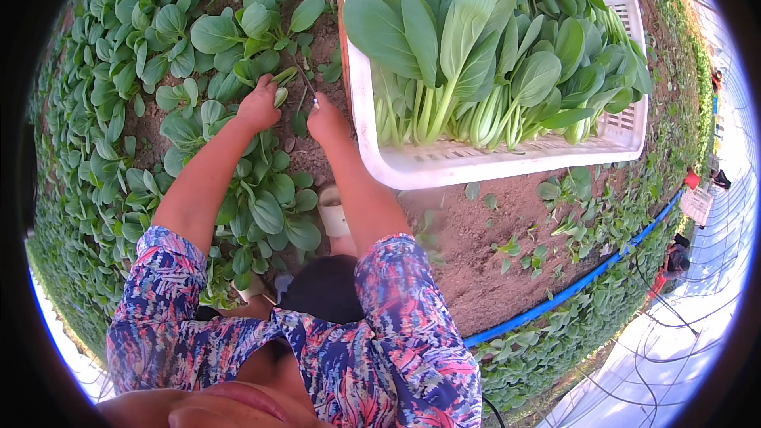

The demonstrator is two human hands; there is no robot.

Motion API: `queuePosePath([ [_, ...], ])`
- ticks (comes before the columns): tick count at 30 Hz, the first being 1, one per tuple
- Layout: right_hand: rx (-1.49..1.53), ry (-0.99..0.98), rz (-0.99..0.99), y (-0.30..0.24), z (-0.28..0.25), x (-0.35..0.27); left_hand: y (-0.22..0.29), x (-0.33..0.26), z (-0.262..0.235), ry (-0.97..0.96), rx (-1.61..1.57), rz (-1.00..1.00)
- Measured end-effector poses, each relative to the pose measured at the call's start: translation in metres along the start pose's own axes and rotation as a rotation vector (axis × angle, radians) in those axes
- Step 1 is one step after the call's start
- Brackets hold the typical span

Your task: The person harvests leafy green vegetables in a greenhouse using a knife to cut the stems near the base. They gather the cut vegetables into bunches and place them into a white plastic crate.

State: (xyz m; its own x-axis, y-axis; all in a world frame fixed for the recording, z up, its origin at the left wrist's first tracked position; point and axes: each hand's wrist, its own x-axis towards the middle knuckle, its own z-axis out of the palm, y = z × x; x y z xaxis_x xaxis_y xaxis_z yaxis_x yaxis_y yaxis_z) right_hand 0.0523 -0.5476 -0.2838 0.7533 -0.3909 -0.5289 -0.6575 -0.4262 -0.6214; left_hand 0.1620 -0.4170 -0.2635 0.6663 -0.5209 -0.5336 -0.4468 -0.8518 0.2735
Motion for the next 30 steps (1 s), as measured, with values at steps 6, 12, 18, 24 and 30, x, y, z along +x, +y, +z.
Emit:
queuePosePath([
  [6,-0.042,-0.078,0.003,0.002,-0.007,-0.004,-0.003,-0.003,0.002,0.031,-0.013,-0.034],
  [12,0.370,0.175,-0.150,0.007,-0.003,-0.046,0.011,-0.044,-0.040,0.126,-0.268,0.100],
  [18,0.810,0.255,-0.353,-0.020,-0.031,-0.061,0.037,-0.125,-0.077,0.079,-0.660,0.250],
  [24,0.833,0.064,-0.228,-0.056,-0.064,-0.080,0.029,-0.150,-0.094,-0.274,-1.076,0.090],
  [30,0.940,0.130,-0.259,-0.067,-0.057,-0.076,0.059,-0.105,-0.091,-0.004,-0.842,0.159],
])
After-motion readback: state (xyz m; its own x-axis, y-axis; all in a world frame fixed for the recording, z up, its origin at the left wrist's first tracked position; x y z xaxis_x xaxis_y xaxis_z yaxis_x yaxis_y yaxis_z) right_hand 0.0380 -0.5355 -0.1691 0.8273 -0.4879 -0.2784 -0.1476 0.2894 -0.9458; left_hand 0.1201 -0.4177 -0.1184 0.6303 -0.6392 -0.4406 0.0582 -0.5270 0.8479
